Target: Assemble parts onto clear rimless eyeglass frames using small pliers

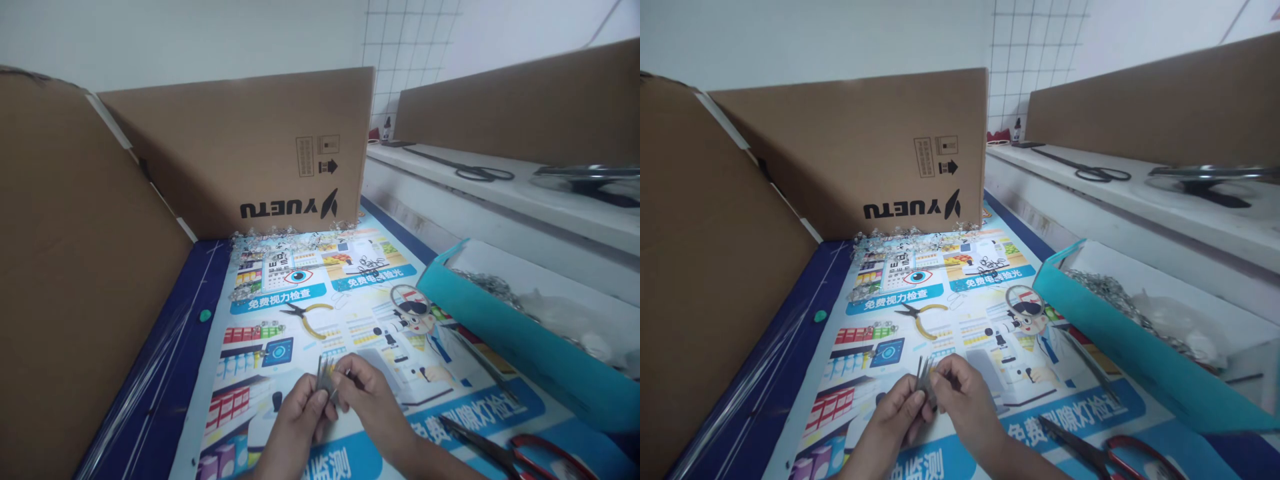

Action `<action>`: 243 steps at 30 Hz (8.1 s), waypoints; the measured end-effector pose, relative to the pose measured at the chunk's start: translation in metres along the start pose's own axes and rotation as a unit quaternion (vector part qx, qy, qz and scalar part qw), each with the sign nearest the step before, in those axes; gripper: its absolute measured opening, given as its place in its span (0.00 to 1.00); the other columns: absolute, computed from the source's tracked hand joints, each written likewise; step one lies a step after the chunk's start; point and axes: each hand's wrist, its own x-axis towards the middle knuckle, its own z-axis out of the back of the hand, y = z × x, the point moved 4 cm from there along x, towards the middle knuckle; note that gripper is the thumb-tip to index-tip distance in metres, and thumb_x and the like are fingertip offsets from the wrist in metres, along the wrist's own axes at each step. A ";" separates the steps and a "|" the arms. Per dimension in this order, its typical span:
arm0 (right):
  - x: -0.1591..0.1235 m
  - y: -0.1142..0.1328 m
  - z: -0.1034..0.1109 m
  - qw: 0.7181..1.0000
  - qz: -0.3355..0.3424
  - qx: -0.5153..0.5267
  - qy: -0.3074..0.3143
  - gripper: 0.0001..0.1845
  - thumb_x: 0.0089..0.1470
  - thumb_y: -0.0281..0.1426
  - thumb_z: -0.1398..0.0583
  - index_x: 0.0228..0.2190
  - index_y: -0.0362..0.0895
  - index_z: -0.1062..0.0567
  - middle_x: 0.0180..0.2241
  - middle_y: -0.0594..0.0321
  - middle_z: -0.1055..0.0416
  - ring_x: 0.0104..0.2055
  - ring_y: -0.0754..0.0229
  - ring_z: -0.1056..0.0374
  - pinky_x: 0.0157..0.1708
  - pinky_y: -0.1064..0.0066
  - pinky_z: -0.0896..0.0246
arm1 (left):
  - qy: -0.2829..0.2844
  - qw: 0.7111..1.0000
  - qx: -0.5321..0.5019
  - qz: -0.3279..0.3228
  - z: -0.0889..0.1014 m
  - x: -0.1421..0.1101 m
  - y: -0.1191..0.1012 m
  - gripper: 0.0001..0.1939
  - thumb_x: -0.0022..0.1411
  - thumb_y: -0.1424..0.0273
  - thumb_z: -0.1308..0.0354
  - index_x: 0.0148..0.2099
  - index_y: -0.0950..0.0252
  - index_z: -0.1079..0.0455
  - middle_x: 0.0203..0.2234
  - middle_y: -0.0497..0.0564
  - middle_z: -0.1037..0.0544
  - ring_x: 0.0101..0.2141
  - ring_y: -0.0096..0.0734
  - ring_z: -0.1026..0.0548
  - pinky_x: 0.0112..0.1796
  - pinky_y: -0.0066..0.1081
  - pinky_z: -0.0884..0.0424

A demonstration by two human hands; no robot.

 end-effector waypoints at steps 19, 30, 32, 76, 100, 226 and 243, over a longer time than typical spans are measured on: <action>-0.002 0.001 -0.002 1.000 -0.028 0.013 0.001 0.06 0.49 0.30 0.47 0.23 0.44 0.38 0.15 0.72 0.42 0.19 0.68 0.44 0.23 0.75 0.48 | -0.003 1.000 0.008 0.016 0.005 0.003 0.007 0.20 0.57 0.53 0.51 0.27 0.66 0.39 0.13 0.42 0.41 0.15 0.18 0.48 0.18 0.22 0.54; -0.001 -0.002 -0.004 0.997 -0.045 0.055 -0.008 0.08 0.49 0.34 0.45 0.25 0.43 0.37 0.14 0.74 0.43 0.16 0.70 0.47 0.19 0.76 0.51 | 0.017 1.000 0.003 0.011 0.003 0.003 0.005 0.18 0.57 0.56 0.50 0.27 0.67 0.39 0.12 0.41 0.42 0.14 0.17 0.49 0.17 0.22 0.55; -0.001 0.000 -0.004 0.997 -0.046 0.053 -0.005 0.09 0.49 0.36 0.44 0.26 0.43 0.36 0.14 0.74 0.43 0.16 0.70 0.46 0.19 0.76 0.50 | 0.016 1.000 0.007 0.008 0.003 0.003 0.004 0.18 0.57 0.56 0.50 0.27 0.67 0.39 0.12 0.40 0.42 0.14 0.17 0.49 0.17 0.22 0.54; -0.003 0.003 -0.003 0.999 -0.028 0.027 0.009 0.11 0.49 0.37 0.45 0.23 0.44 0.39 0.14 0.73 0.44 0.17 0.69 0.45 0.20 0.76 0.49 | 0.015 1.000 -0.019 0.014 0.001 0.002 0.002 0.21 0.55 0.52 0.49 0.27 0.67 0.39 0.16 0.44 0.37 0.15 0.16 0.48 0.17 0.22 0.54; -0.005 0.000 -0.006 0.996 -0.027 0.080 0.028 0.09 0.52 0.35 0.46 0.26 0.44 0.37 0.16 0.72 0.41 0.18 0.69 0.43 0.21 0.75 0.48 | 0.037 0.999 0.017 -0.007 0.002 0.002 0.004 0.16 0.58 0.59 0.50 0.28 0.67 0.39 0.19 0.45 0.36 0.18 0.18 0.46 0.20 0.23 0.51; -0.005 0.003 -0.013 0.994 -0.036 0.074 0.066 0.15 0.51 0.41 0.45 0.23 0.44 0.40 0.12 0.75 0.45 0.14 0.68 0.41 0.16 0.77 0.52 | 0.055 0.995 -0.077 -0.002 -0.009 -0.003 -0.003 0.16 0.59 0.58 0.51 0.28 0.64 0.47 0.18 0.44 0.33 0.18 0.19 0.42 0.20 0.22 0.49; -0.007 0.000 -0.014 0.994 -0.045 0.077 0.060 0.15 0.52 0.42 0.46 0.24 0.44 0.41 0.12 0.76 0.47 0.14 0.68 0.40 0.16 0.77 0.52 | 0.070 0.994 -0.081 -0.002 -0.009 -0.002 0.002 0.15 0.59 0.58 0.51 0.29 0.64 0.46 0.19 0.45 0.33 0.23 0.22 0.37 0.25 0.24 0.44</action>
